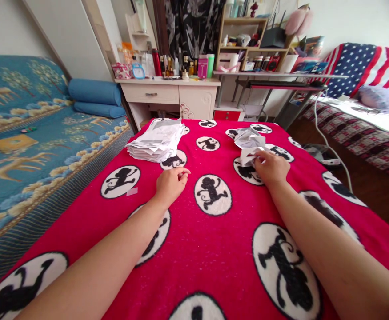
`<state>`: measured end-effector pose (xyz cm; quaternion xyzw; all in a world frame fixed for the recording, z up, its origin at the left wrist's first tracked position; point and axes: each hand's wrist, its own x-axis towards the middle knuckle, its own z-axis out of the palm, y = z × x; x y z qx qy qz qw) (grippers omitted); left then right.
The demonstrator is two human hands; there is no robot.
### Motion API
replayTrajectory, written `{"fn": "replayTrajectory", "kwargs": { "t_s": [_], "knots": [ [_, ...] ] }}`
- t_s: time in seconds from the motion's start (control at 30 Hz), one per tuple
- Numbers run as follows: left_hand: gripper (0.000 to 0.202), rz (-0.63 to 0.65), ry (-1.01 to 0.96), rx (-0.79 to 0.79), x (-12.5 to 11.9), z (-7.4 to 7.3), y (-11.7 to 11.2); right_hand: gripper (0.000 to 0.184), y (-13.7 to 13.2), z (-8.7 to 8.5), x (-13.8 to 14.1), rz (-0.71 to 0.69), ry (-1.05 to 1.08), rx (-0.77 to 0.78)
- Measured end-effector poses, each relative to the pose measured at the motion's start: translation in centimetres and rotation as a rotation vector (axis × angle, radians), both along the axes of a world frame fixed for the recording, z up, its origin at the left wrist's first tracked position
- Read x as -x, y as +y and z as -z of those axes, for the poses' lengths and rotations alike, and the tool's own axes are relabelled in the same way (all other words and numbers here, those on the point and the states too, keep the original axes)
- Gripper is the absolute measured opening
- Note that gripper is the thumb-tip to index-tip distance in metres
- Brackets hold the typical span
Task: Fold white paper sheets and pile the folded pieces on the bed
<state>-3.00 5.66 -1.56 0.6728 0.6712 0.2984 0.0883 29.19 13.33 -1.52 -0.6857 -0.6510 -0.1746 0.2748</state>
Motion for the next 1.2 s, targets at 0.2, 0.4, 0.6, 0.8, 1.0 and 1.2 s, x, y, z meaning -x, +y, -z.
{"fn": "replayTrajectory", "kwargs": {
  "t_s": [0.2,0.4,0.6,0.8,1.0,1.2],
  "knots": [
    [0.023,-0.011,-0.004,0.020,-0.1,-0.2,-0.1,0.025,-0.4,-0.3,0.2,0.013,-0.017,-0.039],
    [0.023,-0.007,0.000,0.028,-0.1,-0.3,-0.1,0.023,0.2,-0.1,0.0,0.050,-0.064,-0.088],
    [0.024,0.009,0.026,0.022,-0.1,-0.1,-0.1,0.022,1.2,-0.5,0.1,-0.004,-0.125,-0.052],
    [0.024,0.025,0.025,0.027,0.0,-0.1,-0.1,0.021,2.0,-0.3,0.0,-0.131,-0.211,-0.011],
    [0.024,0.009,0.023,0.036,-0.1,-0.3,-0.1,0.020,2.8,-0.3,-0.8,-0.063,-0.226,-0.039],
    [0.025,-0.001,0.022,0.050,-0.2,-0.2,-0.1,0.016,4.6,-0.4,-1.3,-0.012,-0.221,-0.092]
  ]
}}
